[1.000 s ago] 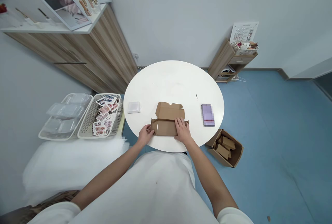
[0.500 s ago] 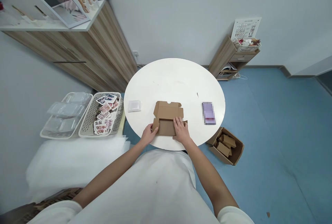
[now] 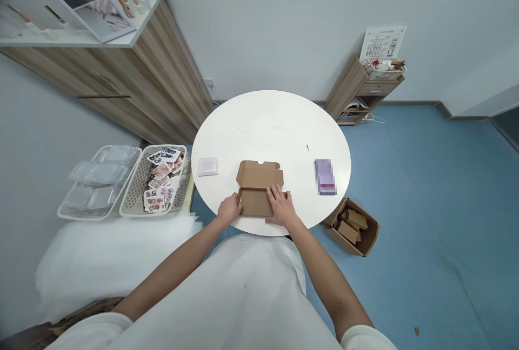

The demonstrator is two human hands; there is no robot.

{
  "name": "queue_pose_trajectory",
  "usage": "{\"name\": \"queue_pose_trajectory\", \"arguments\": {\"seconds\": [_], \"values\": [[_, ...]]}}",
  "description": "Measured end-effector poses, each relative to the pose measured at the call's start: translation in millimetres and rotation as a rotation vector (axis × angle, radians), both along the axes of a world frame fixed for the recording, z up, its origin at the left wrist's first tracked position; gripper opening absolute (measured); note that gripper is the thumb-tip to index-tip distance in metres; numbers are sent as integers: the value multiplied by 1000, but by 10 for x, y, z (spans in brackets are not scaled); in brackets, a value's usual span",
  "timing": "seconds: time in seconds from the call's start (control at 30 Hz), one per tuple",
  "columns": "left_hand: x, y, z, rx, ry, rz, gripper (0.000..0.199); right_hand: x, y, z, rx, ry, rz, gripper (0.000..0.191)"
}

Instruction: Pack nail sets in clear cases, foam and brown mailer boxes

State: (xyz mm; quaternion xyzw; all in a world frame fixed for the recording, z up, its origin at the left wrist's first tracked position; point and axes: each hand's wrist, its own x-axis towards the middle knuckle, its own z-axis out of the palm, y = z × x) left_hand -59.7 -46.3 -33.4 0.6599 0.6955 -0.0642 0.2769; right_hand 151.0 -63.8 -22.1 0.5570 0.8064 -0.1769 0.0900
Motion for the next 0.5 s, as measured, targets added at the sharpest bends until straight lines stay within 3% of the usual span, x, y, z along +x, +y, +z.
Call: {"name": "queue_pose_trajectory", "arguments": {"seconds": [0.2, 0.33, 0.5], "values": [[-49, -37, -16, 43, -128, 34, 30, 10, -2, -2, 8, 0, -8, 110], [-100, -85, 23, 91, -278, 23, 68, 48, 30, 4, 13, 1, -10, 109], [-111, 22, 116, 70, -323, -183, 112, 124, 86, 27, 24, -6, -5, 107]]}}
